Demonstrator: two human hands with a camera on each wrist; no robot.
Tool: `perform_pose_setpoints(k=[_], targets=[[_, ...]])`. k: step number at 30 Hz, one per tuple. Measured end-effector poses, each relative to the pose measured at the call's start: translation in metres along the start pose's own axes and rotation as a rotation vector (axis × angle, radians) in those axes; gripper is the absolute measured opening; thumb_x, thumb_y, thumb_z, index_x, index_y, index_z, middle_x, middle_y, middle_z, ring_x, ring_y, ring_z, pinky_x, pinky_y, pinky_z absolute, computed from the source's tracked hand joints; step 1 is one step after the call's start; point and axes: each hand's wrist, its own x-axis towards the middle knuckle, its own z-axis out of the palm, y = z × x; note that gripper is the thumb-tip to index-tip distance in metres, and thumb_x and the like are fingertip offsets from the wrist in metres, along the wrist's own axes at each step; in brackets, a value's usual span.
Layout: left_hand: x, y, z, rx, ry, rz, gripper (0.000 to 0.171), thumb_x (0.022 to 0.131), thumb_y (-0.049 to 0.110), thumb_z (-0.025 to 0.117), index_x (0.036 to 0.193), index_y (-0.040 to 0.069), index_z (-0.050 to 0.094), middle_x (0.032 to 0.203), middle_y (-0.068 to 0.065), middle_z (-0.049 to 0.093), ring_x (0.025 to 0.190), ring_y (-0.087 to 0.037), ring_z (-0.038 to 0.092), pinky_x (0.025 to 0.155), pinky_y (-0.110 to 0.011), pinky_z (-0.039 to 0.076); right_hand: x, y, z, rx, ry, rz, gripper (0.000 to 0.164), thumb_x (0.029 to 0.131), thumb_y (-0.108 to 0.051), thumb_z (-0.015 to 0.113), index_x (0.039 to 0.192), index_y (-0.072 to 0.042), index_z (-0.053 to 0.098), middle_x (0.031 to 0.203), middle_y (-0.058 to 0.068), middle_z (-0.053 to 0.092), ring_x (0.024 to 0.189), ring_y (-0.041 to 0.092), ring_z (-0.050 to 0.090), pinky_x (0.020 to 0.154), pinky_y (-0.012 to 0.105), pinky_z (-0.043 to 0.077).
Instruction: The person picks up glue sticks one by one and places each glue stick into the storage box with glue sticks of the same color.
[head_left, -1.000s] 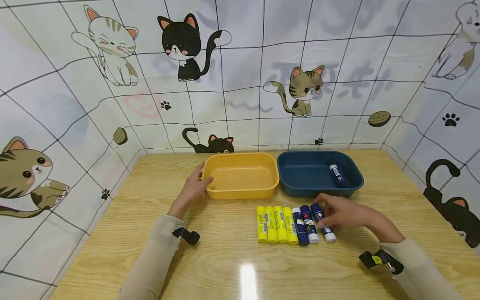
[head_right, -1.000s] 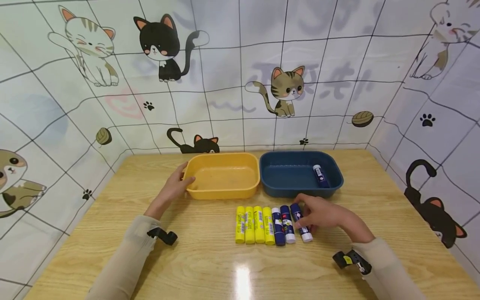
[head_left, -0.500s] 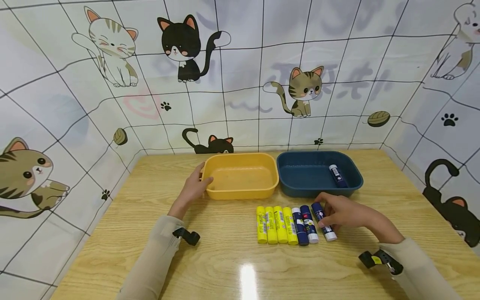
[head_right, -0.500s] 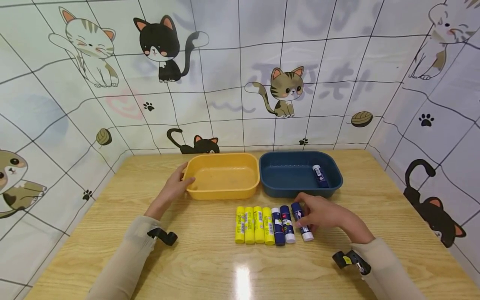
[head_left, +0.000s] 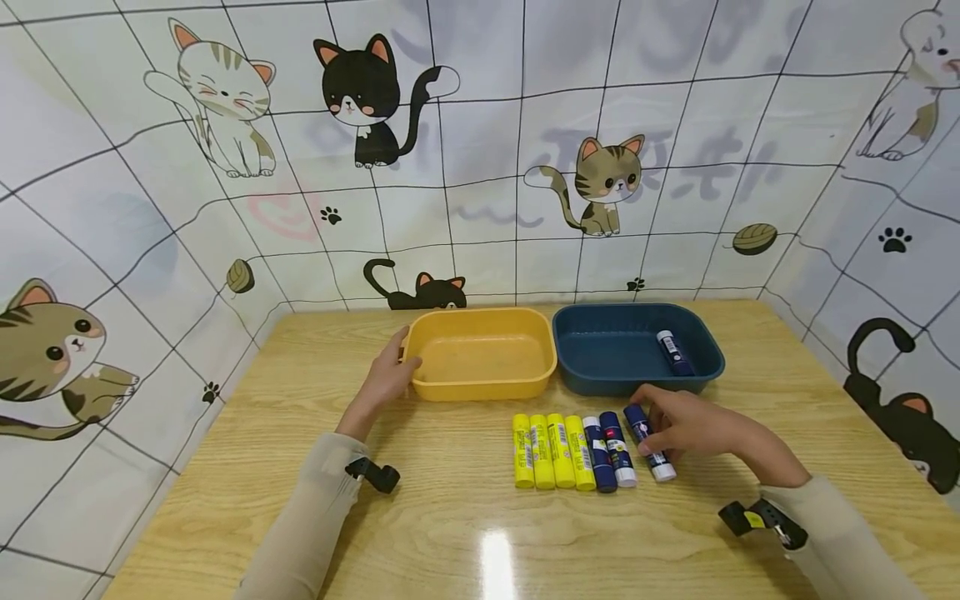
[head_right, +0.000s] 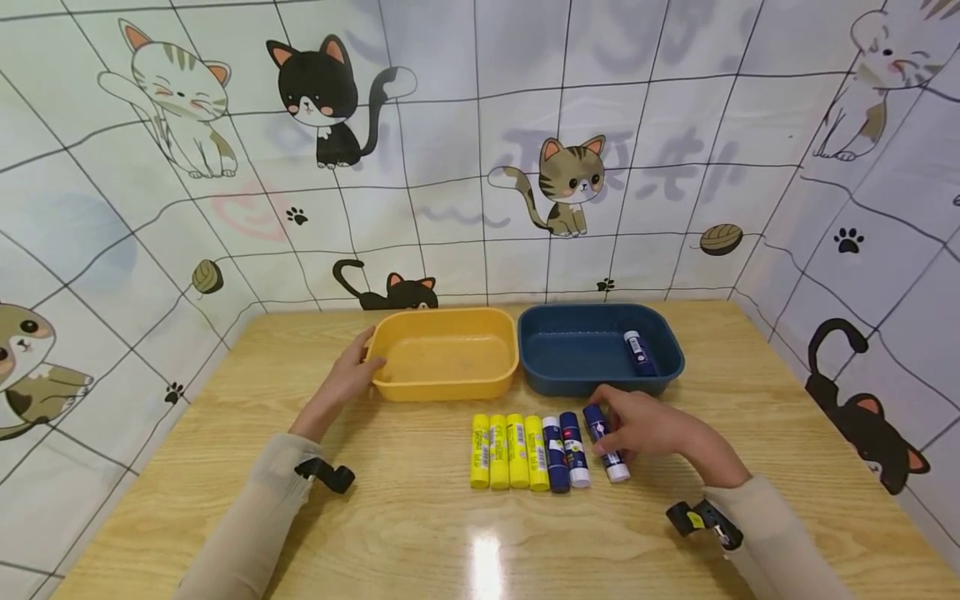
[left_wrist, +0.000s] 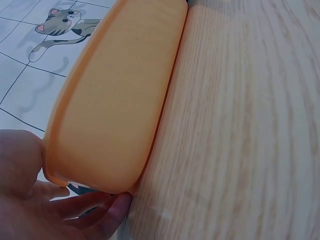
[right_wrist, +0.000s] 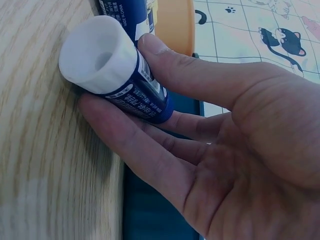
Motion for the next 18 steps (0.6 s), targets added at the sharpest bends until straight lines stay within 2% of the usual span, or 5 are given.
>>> perform_pose_setpoints(k=[7, 13, 18], targets=[[0.0, -0.0023, -0.0006, -0.006, 0.002, 0.005, 0.068, 0.095, 0.018, 0.044, 0.155, 0.027, 0.014, 0.138, -0.018, 0.051, 0.114, -0.03, 0.056, 0.077, -0.034, 0.049, 0.0012, 0.0008, -0.0001, -0.005, -0.008, -0.019, 0.063, 0.082, -0.026, 0.075, 0.131, -0.004, 0.043, 0.087, 0.007, 0.058, 0.071, 0.018, 0.059, 0.059, 0.031, 0.055], [-0.0008, -0.0019, -0.0007, 0.006, 0.001, 0.035, 0.066, 0.094, 0.017, 0.042, 0.155, 0.03, 0.019, 0.14, -0.018, 0.049, 0.117, -0.03, 0.054, 0.076, -0.031, 0.048, 0.0009, 0.0001, -0.0005, -0.006, -0.006, -0.015, 0.062, 0.082, -0.026, 0.075, 0.131, -0.004, 0.043, 0.088, 0.008, 0.057, 0.071, 0.018, 0.059, 0.059, 0.031, 0.055], [-0.0012, -0.0013, 0.0002, -0.01, 0.006, 0.037, 0.063, 0.095, 0.017, 0.043, 0.153, 0.031, 0.025, 0.139, -0.018, 0.049, 0.096, -0.032, 0.059, 0.058, -0.032, 0.049, 0.0006, 0.0004, -0.0014, -0.009, -0.008, -0.019, 0.062, 0.082, -0.025, 0.074, 0.132, -0.004, 0.043, 0.089, 0.008, 0.057, 0.071, 0.019, 0.06, 0.059, 0.031, 0.055]])
